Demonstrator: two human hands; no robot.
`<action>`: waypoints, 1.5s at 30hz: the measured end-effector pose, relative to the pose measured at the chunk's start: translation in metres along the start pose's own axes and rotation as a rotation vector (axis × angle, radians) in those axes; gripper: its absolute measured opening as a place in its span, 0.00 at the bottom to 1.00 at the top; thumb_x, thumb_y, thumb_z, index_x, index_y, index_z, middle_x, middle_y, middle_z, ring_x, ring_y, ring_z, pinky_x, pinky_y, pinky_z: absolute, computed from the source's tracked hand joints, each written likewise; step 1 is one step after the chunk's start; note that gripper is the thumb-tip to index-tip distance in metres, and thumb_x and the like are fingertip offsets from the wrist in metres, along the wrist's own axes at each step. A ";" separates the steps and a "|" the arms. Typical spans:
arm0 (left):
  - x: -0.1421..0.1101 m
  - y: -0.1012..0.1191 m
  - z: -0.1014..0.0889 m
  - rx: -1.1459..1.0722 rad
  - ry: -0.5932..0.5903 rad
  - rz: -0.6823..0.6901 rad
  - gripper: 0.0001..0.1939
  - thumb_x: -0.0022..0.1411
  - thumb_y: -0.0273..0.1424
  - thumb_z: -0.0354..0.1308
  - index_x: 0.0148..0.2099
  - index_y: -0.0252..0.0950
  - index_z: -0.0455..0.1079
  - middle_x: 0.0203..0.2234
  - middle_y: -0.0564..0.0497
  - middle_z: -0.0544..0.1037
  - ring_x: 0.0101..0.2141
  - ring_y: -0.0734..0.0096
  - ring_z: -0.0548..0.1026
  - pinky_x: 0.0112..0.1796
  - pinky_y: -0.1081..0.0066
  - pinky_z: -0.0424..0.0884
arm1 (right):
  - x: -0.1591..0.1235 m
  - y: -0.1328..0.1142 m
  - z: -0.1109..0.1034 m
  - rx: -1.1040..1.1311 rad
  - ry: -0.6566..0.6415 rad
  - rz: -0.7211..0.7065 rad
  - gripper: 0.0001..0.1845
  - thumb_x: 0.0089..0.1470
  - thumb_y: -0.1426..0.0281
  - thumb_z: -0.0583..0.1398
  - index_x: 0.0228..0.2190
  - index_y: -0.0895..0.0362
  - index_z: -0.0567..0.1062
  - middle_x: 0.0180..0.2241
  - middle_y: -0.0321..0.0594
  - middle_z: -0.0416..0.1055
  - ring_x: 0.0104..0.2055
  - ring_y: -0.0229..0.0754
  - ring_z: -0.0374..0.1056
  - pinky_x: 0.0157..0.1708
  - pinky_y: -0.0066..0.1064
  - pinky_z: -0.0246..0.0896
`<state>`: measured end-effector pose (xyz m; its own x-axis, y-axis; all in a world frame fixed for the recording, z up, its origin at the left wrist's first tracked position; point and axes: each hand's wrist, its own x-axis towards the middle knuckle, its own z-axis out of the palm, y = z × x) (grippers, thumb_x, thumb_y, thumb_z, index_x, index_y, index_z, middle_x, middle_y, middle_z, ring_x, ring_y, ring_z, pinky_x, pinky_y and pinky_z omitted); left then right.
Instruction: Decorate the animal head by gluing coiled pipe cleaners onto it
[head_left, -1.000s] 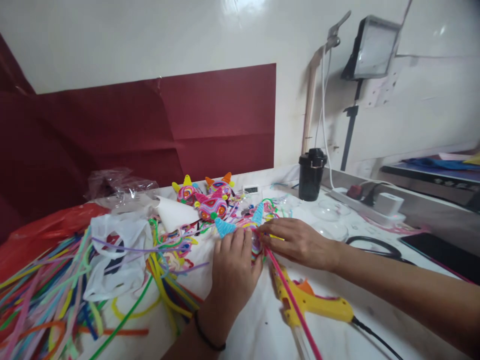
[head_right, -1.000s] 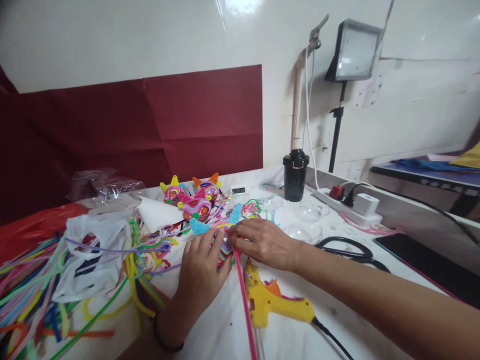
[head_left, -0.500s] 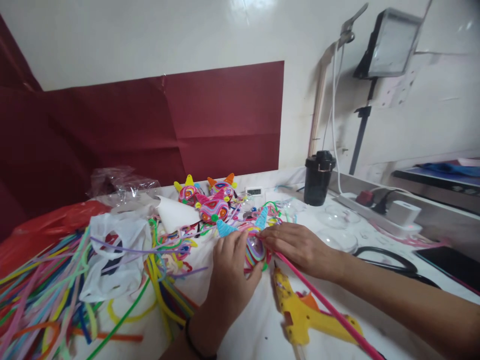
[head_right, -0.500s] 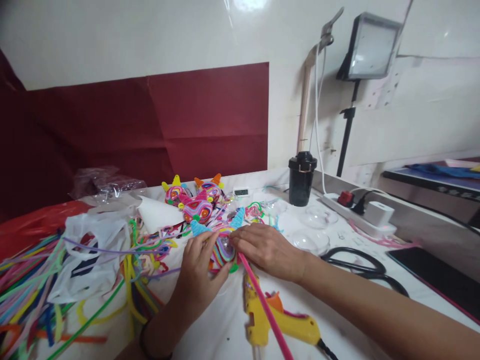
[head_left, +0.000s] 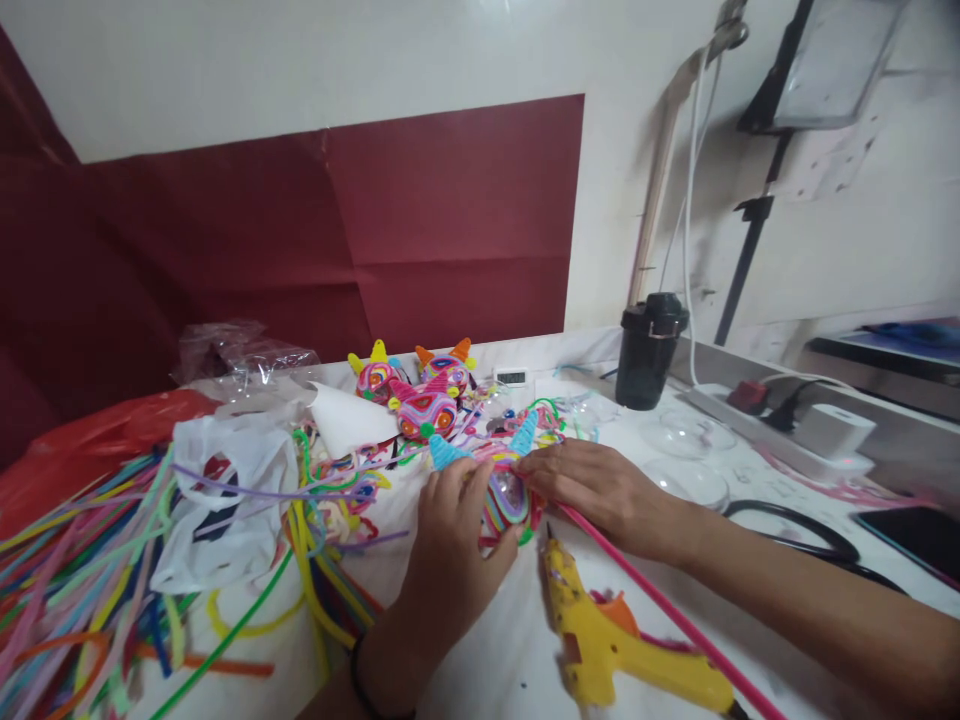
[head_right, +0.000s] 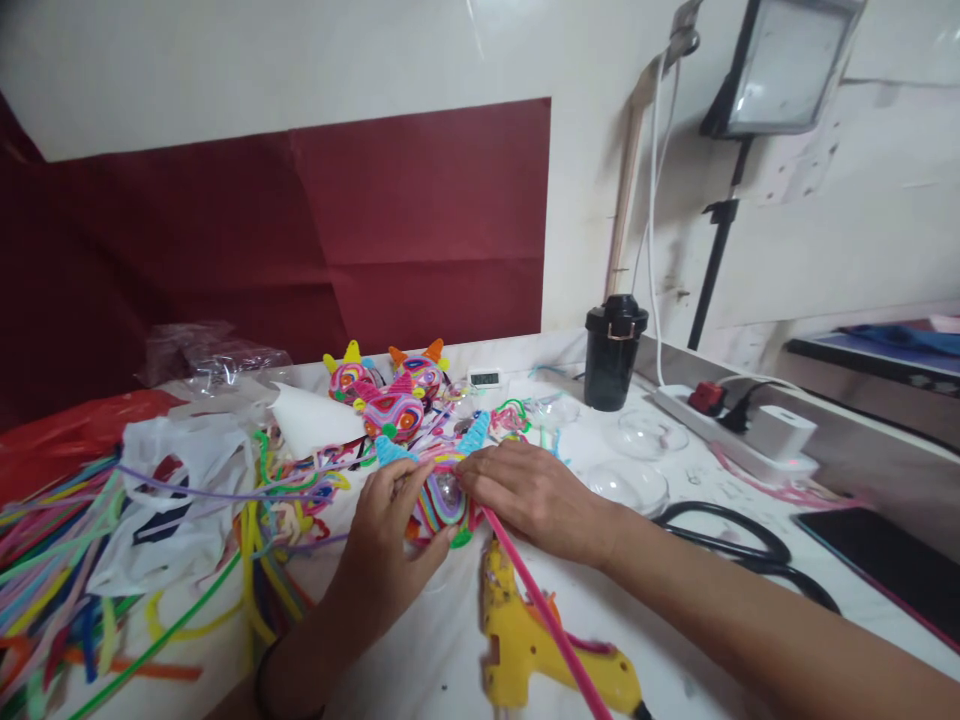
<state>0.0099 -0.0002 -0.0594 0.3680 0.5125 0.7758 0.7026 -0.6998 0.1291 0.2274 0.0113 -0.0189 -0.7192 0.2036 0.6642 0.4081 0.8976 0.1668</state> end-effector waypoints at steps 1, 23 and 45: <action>0.000 0.000 0.000 -0.001 -0.001 0.003 0.29 0.55 0.27 0.61 0.59 0.33 0.61 0.48 0.40 0.68 0.49 0.55 0.69 0.49 0.55 0.70 | -0.001 0.001 0.000 0.010 0.009 0.002 0.14 0.69 0.74 0.46 0.45 0.62 0.70 0.44 0.53 0.75 0.47 0.46 0.71 0.43 0.38 0.66; 0.004 -0.004 -0.010 0.047 -0.060 0.089 0.24 0.61 0.32 0.59 0.57 0.33 0.60 0.49 0.38 0.66 0.48 0.54 0.70 0.47 0.56 0.74 | -0.004 -0.003 0.007 0.155 0.134 0.122 0.13 0.68 0.71 0.50 0.47 0.60 0.72 0.42 0.51 0.76 0.45 0.46 0.71 0.44 0.41 0.69; 0.013 -0.006 -0.020 0.063 -0.136 0.140 0.27 0.55 0.29 0.65 0.54 0.34 0.61 0.47 0.42 0.69 0.47 0.58 0.72 0.46 0.63 0.75 | 0.001 -0.011 0.007 -0.064 0.046 0.072 0.15 0.69 0.74 0.47 0.48 0.64 0.70 0.40 0.53 0.76 0.44 0.48 0.72 0.41 0.41 0.70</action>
<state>-0.0017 0.0000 -0.0377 0.5405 0.4784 0.6921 0.6742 -0.7384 -0.0161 0.2182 0.0038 -0.0248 -0.6608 0.2467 0.7089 0.4939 0.8540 0.1633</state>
